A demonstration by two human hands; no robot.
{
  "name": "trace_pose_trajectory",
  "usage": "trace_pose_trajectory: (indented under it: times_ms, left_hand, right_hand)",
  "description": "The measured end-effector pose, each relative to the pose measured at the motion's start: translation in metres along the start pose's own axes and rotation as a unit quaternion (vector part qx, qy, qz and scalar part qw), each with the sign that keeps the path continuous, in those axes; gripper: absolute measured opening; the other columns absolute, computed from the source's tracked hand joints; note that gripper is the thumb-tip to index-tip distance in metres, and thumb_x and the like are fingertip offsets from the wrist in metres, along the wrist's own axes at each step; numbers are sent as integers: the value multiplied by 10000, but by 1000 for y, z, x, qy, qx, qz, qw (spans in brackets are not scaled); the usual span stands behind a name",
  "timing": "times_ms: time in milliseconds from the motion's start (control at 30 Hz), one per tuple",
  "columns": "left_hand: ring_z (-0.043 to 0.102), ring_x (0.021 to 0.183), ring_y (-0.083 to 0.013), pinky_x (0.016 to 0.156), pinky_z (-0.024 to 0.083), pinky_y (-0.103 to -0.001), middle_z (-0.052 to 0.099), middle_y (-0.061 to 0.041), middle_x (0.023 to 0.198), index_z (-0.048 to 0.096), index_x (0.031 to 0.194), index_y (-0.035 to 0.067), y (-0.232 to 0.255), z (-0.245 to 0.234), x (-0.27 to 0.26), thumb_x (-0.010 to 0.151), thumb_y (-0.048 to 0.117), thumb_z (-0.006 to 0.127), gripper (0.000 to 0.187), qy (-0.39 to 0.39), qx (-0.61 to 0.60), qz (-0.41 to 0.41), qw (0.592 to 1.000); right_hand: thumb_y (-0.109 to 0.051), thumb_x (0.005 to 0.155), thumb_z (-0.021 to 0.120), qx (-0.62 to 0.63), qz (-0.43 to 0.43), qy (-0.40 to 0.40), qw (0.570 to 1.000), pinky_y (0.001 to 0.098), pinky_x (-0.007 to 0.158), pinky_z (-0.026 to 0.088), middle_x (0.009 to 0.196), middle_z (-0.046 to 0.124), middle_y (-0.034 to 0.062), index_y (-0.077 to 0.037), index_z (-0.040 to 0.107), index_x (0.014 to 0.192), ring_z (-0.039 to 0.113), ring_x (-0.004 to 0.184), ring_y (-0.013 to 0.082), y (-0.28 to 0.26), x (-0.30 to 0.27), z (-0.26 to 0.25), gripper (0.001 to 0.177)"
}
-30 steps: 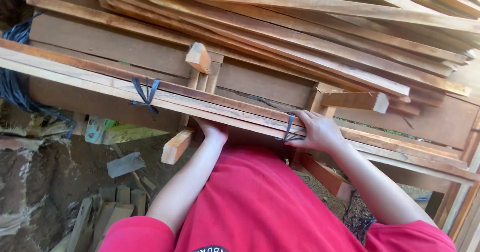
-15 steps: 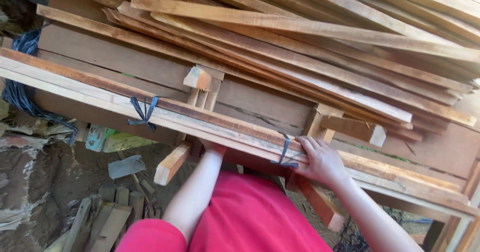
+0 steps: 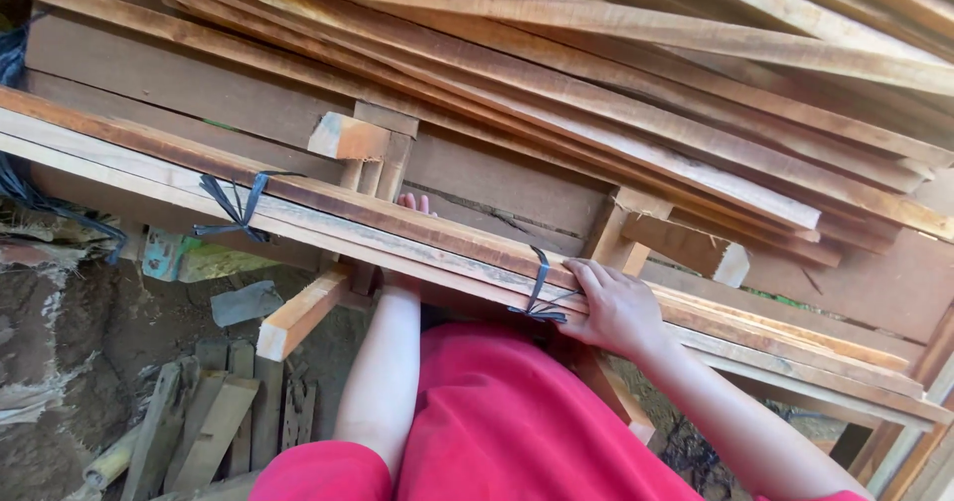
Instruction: Bundling long strips of wood together using plastic ties.
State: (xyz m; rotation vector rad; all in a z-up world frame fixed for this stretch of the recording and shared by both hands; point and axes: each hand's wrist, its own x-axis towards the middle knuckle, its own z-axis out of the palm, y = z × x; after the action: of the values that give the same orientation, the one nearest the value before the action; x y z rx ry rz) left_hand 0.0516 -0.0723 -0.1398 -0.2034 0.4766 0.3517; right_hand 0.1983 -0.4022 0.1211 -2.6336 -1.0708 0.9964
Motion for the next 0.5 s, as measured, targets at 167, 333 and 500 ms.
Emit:
trace_pose_trajectory:
  times_ms: [167, 333, 500]
  left_hand:
    - [272, 1546, -322, 1272, 193, -559, 364, -52, 1642, 369, 1571, 199, -22, 84, -11, 867, 731, 459, 887, 75, 40, 39, 996]
    - [307, 1525, -321, 1269, 214, -575, 343, -38, 1646, 339, 1580, 224, -42, 155, -49, 765, 784, 537, 1009, 138, 68, 48, 987]
    - [342, 1503, -320, 1265, 235, -590, 322, -24, 1650, 308, 1589, 249, -63, 219, -103, 662, 838, 615, 1140, 205, 91, 70, 972]
  right_hand:
    - [-558, 669, 797, 15, -14, 37, 999, 522, 877, 606, 1247, 706, 46, -177, 537, 1379, 728, 1085, 337, 13, 3, 9, 846]
    - [-701, 588, 787, 12, 4, 26, 1000, 521, 866, 604, 1175, 754, 48, -227, 555, 1348, 758, 1023, 346, 18, -7, -21, 926]
    - [-819, 538, 798, -18, 34, 12, 999, 552, 866, 599, 1049, 790, 121, -207, 609, 1271, 769, 973, 395, 7, -43, -78, 973]
